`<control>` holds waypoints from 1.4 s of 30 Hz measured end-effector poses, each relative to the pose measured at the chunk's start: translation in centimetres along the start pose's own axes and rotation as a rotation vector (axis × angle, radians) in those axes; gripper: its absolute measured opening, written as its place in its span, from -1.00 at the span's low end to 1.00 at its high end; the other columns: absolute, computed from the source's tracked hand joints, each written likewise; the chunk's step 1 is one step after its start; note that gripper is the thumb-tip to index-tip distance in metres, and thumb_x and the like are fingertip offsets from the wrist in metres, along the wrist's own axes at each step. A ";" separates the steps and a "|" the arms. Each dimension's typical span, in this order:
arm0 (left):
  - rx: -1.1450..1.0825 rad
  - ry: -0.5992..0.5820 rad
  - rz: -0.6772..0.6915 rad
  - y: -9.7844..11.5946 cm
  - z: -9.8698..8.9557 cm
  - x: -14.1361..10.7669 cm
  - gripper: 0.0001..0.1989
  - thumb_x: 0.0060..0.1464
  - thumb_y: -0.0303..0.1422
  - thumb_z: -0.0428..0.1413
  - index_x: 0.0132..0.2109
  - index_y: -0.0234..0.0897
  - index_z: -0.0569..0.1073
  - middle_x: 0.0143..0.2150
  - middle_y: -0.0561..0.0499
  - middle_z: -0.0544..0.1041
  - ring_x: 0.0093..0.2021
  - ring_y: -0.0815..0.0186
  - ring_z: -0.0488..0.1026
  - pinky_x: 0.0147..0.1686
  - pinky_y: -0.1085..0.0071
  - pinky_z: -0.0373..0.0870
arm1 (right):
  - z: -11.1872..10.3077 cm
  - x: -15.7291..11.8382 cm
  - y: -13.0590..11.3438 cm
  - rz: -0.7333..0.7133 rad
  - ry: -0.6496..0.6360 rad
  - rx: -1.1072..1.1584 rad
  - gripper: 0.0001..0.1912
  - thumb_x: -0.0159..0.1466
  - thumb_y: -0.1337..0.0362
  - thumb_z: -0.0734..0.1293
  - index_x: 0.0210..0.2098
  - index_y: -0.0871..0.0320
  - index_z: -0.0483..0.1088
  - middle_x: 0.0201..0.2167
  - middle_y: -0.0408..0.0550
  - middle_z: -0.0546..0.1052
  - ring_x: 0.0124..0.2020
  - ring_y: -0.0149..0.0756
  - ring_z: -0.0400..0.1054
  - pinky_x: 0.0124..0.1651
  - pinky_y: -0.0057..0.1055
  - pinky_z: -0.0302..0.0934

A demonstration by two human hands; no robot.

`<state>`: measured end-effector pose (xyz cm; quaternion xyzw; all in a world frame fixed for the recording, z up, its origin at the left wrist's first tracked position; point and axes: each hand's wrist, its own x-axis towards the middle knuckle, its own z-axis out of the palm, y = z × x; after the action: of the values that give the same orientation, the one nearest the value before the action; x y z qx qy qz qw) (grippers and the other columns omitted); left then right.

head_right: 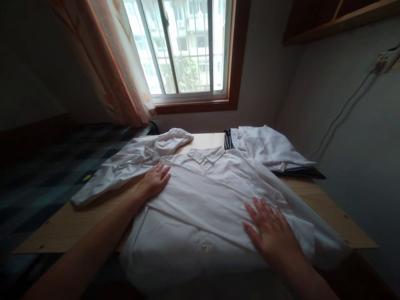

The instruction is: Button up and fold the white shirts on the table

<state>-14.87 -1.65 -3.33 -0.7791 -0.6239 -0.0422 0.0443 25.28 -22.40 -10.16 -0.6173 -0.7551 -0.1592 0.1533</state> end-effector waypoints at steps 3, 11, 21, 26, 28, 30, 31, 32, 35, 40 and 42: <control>0.030 0.079 0.036 0.0 -0.1 0.0 -0.46 0.32 -0.24 -0.14 0.29 -0.45 0.37 0.36 -0.26 0.32 0.41 0.09 0.16 0.39 0.17 0.05 | 0.1 -1.2 1.1 -0.005 0.028 -0.005 -0.41 0.42 -0.04 0.06 0.30 0.06 0.32 0.33 0.08 0.33 0.33 -0.02 0.21 0.27 0.05 0.16; -0.009 0.276 0.223 4.2 -0.9 -1.5 -0.52 0.29 -0.34 -0.09 0.23 -0.51 0.41 0.31 -0.31 0.38 0.38 0.06 0.21 0.39 0.11 0.08 | 0.1 -1.7 1.1 0.003 0.037 0.007 -0.43 0.41 0.02 0.09 0.31 0.10 0.28 0.36 0.10 0.29 0.36 -0.01 0.15 0.33 0.04 0.10; -0.217 -0.120 0.486 8.1 -0.1 -5.4 -0.39 0.37 0.02 -0.22 0.43 -0.07 0.17 0.48 0.01 0.07 0.50 0.20 -0.08 0.44 0.17 -0.14 | 0.3 -1.9 1.3 0.016 0.016 0.040 -0.42 0.39 0.00 0.07 0.29 0.06 0.31 0.34 0.07 0.31 0.36 0.01 0.16 0.33 0.07 0.09; -0.171 -0.154 0.336 5.4 -0.6 -4.1 -0.34 0.33 0.10 -0.22 0.44 -0.04 0.13 0.50 0.02 0.00 0.50 0.17 -0.12 0.44 0.18 -0.19 | 0.2 -1.8 1.4 0.022 0.032 0.057 -0.42 0.38 -0.02 0.09 0.28 0.05 0.33 0.34 0.06 0.32 0.34 0.02 0.19 0.31 0.05 0.12; -0.152 -0.146 0.300 4.7 -0.5 -3.6 -0.34 0.33 0.09 -0.22 0.44 -0.05 0.13 0.51 0.04 -0.02 0.50 0.18 -0.12 0.44 0.20 -0.19 | 0.2 -1.8 1.4 0.014 0.045 0.056 -0.41 0.37 -0.04 0.11 0.28 0.05 0.34 0.33 0.06 0.33 0.32 0.02 0.22 0.28 0.03 0.15; -0.135 -0.141 0.257 4.1 -0.4 -3.1 -0.35 0.33 0.07 -0.22 0.44 -0.06 0.13 0.51 0.04 -0.03 0.51 0.19 -0.13 0.43 0.21 -0.19 | 0.3 -1.7 1.5 0.005 0.054 0.051 -0.40 0.37 -0.05 0.10 0.27 0.06 0.35 0.32 0.08 0.34 0.31 0.03 0.24 0.26 0.03 0.17; -0.125 -0.144 0.234 3.8 -0.4 -2.7 -0.34 0.34 0.07 -0.23 0.44 -0.08 0.13 0.52 0.03 -0.03 0.51 0.19 -0.14 0.43 0.21 -0.19 | 0.3 -1.7 1.5 0.003 0.059 0.049 -0.40 0.37 -0.06 0.09 0.26 0.06 0.36 0.32 0.08 0.34 0.31 0.02 0.24 0.26 0.04 0.18; -0.115 -0.149 0.212 3.5 -0.4 -2.4 -0.34 0.34 0.06 -0.23 0.44 -0.11 0.13 0.52 0.01 -0.03 0.51 0.19 -0.14 0.43 0.22 -0.19 | 0.3 -1.7 1.5 0.005 0.060 0.048 -0.40 0.38 -0.06 0.09 0.26 0.06 0.36 0.32 0.08 0.34 0.31 0.02 0.24 0.25 0.04 0.18; -0.084 -0.153 0.172 2.8 -0.5 -1.4 -0.33 0.34 0.04 -0.24 0.44 -0.16 0.13 0.52 -0.04 -0.04 0.51 0.20 -0.14 0.43 0.22 -0.17 | 0.3 -1.7 1.4 0.022 0.048 0.057 -0.40 0.38 -0.06 0.08 0.27 0.03 0.35 0.33 0.05 0.33 0.32 0.00 0.23 0.27 0.04 0.17; -0.038 -0.132 0.094 2.0 -0.4 0.2 -0.31 0.33 0.05 -0.26 0.45 -0.18 0.11 0.52 -0.09 -0.03 0.50 0.16 -0.11 0.42 0.16 -0.14 | 0.3 -1.7 1.3 0.033 0.029 0.074 -0.41 0.38 -0.05 0.09 0.27 0.02 0.34 0.33 0.04 0.33 0.32 0.00 0.22 0.29 0.04 0.15; -0.027 -0.127 0.052 1.6 -0.2 0.9 -0.29 0.33 0.03 -0.27 0.45 -0.27 0.09 0.51 -0.15 -0.02 0.50 0.15 -0.11 0.42 0.17 -0.14 | 0.4 -1.7 1.3 0.033 0.035 0.070 -0.41 0.38 -0.04 0.08 0.27 0.02 0.35 0.33 0.04 0.33 0.32 -0.01 0.23 0.29 0.03 0.14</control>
<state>-13.09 -1.17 -3.06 -0.7968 -0.6042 0.0001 -0.0051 26.89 -23.49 -11.17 -0.6212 -0.7469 -0.1410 0.1906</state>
